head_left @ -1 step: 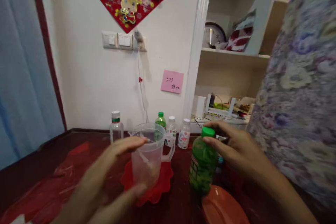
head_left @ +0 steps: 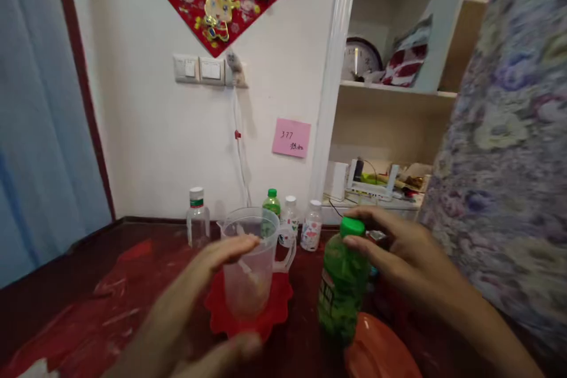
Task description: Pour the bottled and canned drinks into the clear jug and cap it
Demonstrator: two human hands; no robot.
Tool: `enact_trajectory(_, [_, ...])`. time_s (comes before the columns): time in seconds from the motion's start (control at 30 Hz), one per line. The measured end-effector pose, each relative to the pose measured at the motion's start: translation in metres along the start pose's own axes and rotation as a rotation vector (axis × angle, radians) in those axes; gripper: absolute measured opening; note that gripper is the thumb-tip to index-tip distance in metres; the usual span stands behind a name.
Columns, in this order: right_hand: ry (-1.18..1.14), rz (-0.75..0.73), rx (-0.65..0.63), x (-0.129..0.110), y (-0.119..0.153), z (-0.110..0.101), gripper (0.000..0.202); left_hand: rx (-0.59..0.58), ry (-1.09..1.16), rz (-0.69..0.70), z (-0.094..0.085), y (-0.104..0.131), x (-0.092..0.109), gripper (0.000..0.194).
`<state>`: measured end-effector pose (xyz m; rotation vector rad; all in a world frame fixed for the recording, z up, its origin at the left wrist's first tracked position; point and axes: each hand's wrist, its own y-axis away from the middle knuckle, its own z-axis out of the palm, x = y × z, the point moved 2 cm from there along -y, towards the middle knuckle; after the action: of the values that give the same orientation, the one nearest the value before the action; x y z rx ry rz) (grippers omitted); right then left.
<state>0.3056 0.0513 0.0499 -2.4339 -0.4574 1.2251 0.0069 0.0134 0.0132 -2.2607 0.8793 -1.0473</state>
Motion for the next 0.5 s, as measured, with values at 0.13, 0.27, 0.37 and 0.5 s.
enact_trajectory(0.13, [-0.358, 0.030, -0.132, -0.023, 0.032, 0.011, 0.024, -0.214, 0.169, -0.136, 0.023, 0.006, 0.020, 0.077])
enact_trajectory(0.27, [-0.502, 0.022, -0.178, -0.031, 0.049, 0.033, 0.031, -0.279, 0.174, -0.169, 0.041, 0.019, 0.016, 0.096])
enact_trajectory(0.37, [-0.391, -0.088, -0.152, -0.031, 0.049, 0.041, 0.035, -0.300, 0.139, -0.204, 0.060, 0.024, -0.002, 0.090])
enact_trajectory(0.5, [-0.245, -0.281, -0.030, -0.035, 0.041, 0.030, 0.036, -0.275, 0.067, -0.232, 0.068, 0.024, -0.021, 0.064])
